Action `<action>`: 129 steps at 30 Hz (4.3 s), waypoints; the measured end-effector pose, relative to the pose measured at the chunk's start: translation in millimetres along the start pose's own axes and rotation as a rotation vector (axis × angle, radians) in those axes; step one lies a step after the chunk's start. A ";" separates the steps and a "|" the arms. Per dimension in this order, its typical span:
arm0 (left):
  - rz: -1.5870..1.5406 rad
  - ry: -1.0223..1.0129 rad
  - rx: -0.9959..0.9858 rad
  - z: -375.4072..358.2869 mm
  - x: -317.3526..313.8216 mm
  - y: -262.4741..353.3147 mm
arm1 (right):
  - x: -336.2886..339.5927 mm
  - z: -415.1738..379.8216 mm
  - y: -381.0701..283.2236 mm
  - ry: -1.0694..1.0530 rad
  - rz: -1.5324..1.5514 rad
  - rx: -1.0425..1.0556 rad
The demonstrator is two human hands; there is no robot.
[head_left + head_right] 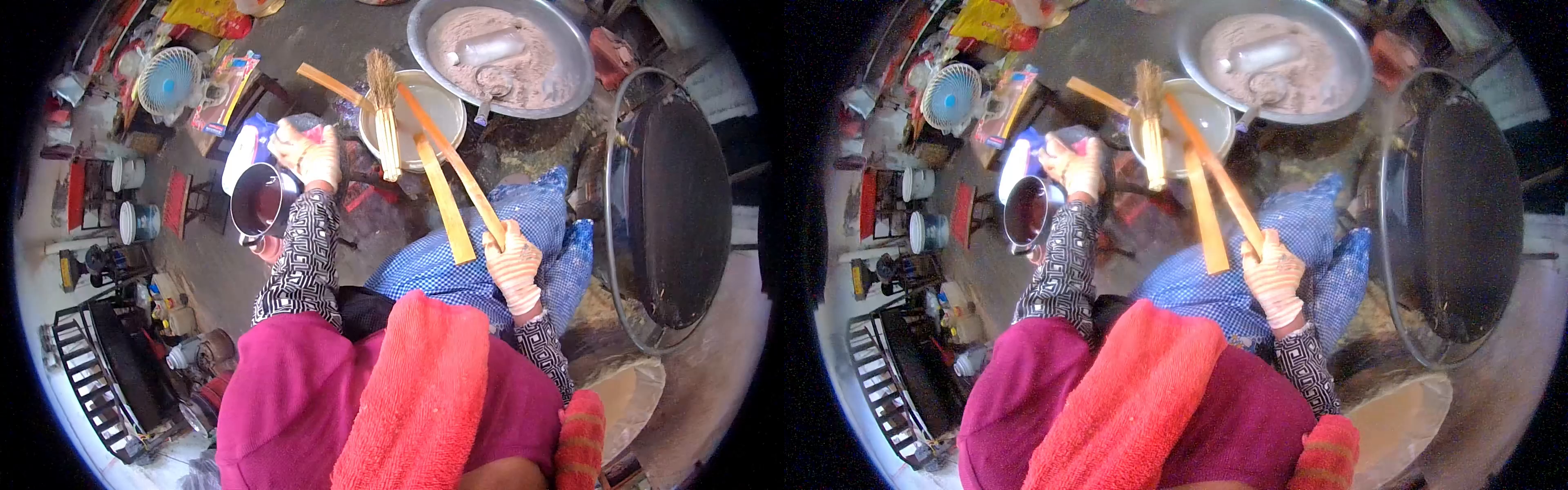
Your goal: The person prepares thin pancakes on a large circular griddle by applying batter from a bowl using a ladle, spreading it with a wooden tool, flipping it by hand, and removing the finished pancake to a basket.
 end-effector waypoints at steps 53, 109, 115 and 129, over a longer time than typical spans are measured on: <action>-0.783 -1.644 -0.031 -166.1 -194.9 282.6 | 202.7 -189.8 283.5 1.059 0.173 -0.632; -1.353 -1.973 0.631 -129.0 -43.4 274.5 | 146.5 -133.5 225.1 0.919 1.153 -0.299; -1.350 -2.072 0.175 -163.0 38.0 351.3 | 193.8 -156.4 319.0 1.075 0.678 -0.521; -0.430 -0.479 -1.930 -375.6 54.2 418.9 | 177.1 -198.6 424.2 1.168 0.115 -0.754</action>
Point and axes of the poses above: each hand's wrist, its own z-axis towards the middle knuckle, its own x-axis out of the back of the hand, y = z × x, the point moved 9 cm from there along z, towards the middle knuckle, and after that the axes turned 4 degrees about z, right-handed, at the moved point
